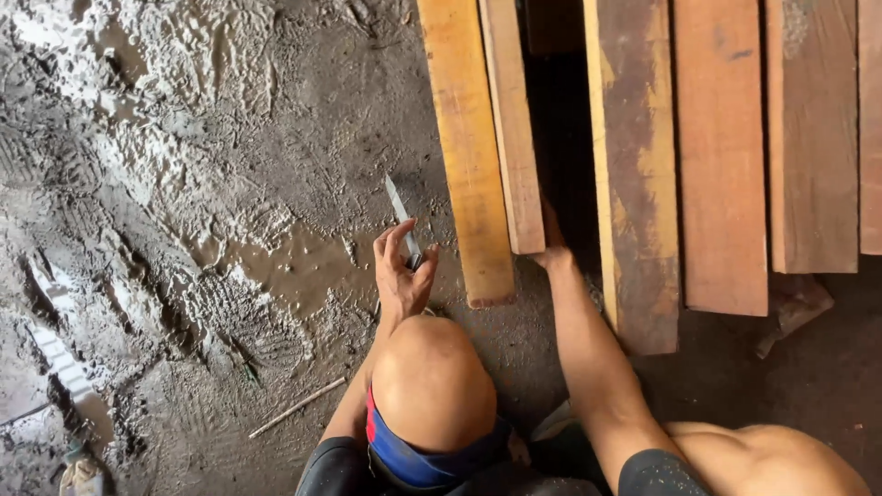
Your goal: The person is measuring and marking wooden planks using a metal square on the floor of a workshop.
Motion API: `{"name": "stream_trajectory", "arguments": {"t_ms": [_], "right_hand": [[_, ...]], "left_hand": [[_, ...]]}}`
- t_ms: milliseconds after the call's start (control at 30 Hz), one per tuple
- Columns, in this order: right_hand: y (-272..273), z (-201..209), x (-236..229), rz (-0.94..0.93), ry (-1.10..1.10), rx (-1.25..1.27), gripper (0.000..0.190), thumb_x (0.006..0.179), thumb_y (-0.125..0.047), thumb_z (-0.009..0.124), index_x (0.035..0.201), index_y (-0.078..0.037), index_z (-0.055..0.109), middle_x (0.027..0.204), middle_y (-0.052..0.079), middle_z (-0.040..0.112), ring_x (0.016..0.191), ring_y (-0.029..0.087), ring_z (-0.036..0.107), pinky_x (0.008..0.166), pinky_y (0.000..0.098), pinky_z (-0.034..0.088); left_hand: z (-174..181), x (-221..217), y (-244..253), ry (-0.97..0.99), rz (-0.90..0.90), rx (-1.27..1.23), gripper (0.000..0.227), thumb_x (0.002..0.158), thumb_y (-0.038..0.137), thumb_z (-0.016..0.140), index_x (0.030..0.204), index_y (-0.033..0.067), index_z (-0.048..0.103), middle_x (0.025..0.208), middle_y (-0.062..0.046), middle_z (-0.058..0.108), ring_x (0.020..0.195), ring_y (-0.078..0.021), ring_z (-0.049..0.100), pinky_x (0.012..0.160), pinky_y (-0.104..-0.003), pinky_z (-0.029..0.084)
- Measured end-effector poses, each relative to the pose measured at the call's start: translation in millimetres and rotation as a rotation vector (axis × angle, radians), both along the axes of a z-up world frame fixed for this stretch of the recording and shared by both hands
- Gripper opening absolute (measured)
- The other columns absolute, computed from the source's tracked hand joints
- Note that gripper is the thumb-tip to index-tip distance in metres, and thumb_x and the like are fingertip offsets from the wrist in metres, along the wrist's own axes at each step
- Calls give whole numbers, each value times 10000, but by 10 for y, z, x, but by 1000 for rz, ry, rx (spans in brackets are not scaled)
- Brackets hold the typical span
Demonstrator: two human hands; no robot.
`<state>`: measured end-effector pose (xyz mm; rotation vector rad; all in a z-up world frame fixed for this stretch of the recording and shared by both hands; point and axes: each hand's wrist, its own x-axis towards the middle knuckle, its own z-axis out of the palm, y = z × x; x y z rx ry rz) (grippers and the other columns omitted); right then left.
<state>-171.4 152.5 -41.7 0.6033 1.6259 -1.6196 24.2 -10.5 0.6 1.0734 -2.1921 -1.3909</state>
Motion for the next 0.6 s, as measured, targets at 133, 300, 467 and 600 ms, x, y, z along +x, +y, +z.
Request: {"name": "stream_trajectory", "arguments": {"t_ms": [133,300,467,600], "right_hand": [[84,-280,2,28,36,7,740,972,-675,497,1535,-197,455,1560,153,450,1437,319,429,1167,480,308],[275,-650,-20,59,131,-7,618,1042,-615,447,1493,-198,513,1498,138,544,1377,277,530,1125,418,413],[52,561,385,277,469,184,637,1108,-470,306,1438,8,568,1417,320,569,1327,414,555,1085,484,476],[-269,780,920,281,501,287,697,1043,-561,434,1440,1,543,1429,326,538,1337,428,544,1075,499,487]], "left_hand": [[-30,187,-53,49,24,39,567,822,376,783,1355,265,626,1278,-158,563,1139,-439,638,883,-536,563],[182,318,-99,124,36,74,529,834,308,780,1335,204,647,1243,-182,575,1140,-452,639,869,-531,567],[-29,426,-221,142,73,14,508,837,227,788,1323,162,656,1221,-180,578,1180,-439,617,933,-533,539],[-67,458,-397,178,100,-79,506,856,277,822,1325,179,661,1238,-149,607,1216,-372,612,1033,-469,487]]}}
